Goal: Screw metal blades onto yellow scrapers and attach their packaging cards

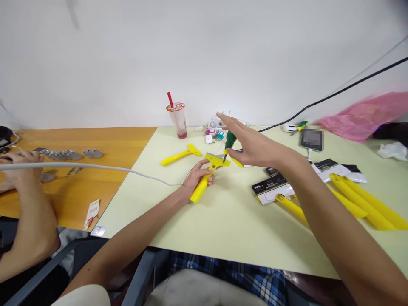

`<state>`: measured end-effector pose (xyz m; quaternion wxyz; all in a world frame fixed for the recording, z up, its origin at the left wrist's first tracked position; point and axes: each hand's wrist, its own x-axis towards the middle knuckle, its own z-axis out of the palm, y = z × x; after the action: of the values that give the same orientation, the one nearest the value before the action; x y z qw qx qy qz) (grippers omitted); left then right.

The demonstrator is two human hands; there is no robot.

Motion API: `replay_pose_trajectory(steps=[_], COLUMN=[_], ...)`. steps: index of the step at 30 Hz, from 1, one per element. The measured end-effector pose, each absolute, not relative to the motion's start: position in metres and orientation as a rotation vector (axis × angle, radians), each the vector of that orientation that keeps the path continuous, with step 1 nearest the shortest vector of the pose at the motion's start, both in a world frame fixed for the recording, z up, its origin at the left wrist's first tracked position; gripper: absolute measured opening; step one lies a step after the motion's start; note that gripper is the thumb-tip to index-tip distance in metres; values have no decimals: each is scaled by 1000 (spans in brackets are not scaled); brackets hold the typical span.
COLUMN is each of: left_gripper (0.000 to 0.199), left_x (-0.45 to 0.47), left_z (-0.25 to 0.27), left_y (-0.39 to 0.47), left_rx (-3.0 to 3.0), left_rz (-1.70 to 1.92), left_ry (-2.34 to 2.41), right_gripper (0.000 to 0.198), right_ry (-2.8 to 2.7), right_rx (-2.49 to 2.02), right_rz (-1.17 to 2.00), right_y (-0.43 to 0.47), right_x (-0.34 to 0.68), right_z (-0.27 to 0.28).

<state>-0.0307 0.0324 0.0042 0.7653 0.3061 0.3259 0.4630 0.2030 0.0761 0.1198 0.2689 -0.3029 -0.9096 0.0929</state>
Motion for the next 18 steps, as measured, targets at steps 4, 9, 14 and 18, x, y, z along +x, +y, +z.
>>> replay_pose_trajectory(steps=[4, 9, 14, 18], left_gripper=[66, 69, 67, 66], left_x=[-31, -32, -32, -31], left_z=[5, 4, 4, 4], left_y=[32, 34, 33, 33], left_rx=[676, 654, 668, 669], left_rz=[1001, 1017, 1009, 1015], left_ry=[699, 706, 688, 691], right_gripper=[87, 73, 61, 48], right_ry=[-2439, -2408, -2385, -2456], right_rx=[-860, -872, -964, -1020], right_rz=[300, 256, 58, 123], right_y=[76, 77, 73, 71], right_x=[208, 202, 200, 204], right_z=[121, 121, 128, 134])
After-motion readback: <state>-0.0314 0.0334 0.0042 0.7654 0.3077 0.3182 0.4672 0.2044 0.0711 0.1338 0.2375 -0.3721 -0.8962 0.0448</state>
